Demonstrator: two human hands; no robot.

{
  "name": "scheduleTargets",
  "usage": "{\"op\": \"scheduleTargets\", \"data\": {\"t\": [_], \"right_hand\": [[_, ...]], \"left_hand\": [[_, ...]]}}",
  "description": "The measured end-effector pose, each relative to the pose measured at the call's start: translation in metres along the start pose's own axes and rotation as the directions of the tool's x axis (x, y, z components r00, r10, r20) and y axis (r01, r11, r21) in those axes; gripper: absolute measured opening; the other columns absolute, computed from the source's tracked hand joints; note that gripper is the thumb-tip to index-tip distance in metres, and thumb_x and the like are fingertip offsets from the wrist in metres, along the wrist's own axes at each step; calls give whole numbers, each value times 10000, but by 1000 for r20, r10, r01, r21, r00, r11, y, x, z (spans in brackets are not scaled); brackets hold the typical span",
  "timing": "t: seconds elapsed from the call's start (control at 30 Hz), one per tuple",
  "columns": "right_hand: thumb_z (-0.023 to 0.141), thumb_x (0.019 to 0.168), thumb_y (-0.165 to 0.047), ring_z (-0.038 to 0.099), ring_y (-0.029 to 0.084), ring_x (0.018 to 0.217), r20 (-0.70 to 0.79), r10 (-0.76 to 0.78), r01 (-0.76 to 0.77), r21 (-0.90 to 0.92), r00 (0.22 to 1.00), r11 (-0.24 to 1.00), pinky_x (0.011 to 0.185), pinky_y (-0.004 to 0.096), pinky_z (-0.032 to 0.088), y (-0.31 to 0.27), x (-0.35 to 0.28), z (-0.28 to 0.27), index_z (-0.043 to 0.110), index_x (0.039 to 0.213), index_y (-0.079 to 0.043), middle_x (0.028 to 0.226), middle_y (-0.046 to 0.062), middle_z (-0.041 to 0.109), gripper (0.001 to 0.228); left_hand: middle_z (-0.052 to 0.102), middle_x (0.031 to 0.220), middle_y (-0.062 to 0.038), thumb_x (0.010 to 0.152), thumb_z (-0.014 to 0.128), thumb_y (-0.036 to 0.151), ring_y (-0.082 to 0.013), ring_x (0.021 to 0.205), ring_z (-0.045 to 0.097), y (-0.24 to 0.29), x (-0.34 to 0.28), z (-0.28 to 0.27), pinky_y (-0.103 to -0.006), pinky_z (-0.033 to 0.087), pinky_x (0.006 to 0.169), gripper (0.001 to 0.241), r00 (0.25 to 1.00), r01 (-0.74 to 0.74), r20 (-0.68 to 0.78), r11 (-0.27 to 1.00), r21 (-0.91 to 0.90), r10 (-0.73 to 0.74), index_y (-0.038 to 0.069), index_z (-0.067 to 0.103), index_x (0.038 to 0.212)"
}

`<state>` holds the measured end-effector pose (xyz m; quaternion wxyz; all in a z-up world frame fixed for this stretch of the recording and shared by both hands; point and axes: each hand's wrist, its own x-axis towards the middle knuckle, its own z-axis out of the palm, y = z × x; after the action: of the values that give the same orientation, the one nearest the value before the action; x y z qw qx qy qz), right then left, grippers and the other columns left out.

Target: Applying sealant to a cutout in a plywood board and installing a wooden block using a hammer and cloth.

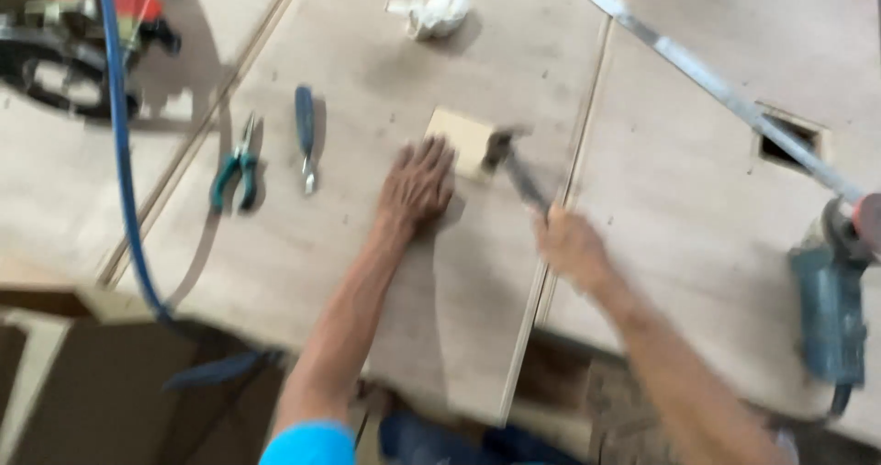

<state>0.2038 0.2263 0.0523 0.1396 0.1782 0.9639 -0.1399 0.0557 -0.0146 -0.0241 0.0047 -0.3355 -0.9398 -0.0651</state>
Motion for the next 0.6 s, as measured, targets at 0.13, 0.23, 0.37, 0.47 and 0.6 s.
{"op": "scheduleTargets", "data": {"t": [0.13,0.23,0.37,0.47,0.6], "right_hand": [[465,1135,-435,731,508,846,-357,-132,199,157,925,967,663,595,513,4,-8,-57,649,989,32,822,308,699,522],[572,1153,-244,704,500,721,-701,-337,394,-86,628,915,530,513,499,0,-20,-63,627,1063,75,815,293,668,336],[543,1065,-332,678,541,784,-535,-373,420,-37,758,907,642,612,523,22,-1,35,655,909,121,814,405,641,492],[452,1068,-567,784,394,782,-63,-16,16,4,998,1000,666,542,581,14,21,29,685,983,-57,775,177,744,567],[466,1104,-517,756,465,883,-202,-30,42,56,979,998,700,586,548,-13,-5,-57,704,978,-21,811,237,730,564]], "left_hand": [[406,1707,-82,987,478,395,-247,1593,336,3,16,3,-526,274,1281,671,999,11,-47,1000,15,-10,188,461,1624],[365,1729,-85,980,450,380,-257,1599,323,13,-2,14,-536,265,1281,692,999,-26,-40,999,20,27,167,440,1638],[398,1715,-86,949,456,330,-245,1588,349,6,4,19,-522,273,1281,708,990,5,-140,1000,11,-3,127,461,1627],[424,1702,-91,945,435,322,-249,1575,374,7,-3,19,-519,284,1273,700,989,12,-147,1000,-8,-13,110,483,1611],[473,1666,-107,945,474,318,-247,1556,408,6,3,21,-510,301,1261,668,973,9,-232,1000,9,-7,109,540,1576]]}}
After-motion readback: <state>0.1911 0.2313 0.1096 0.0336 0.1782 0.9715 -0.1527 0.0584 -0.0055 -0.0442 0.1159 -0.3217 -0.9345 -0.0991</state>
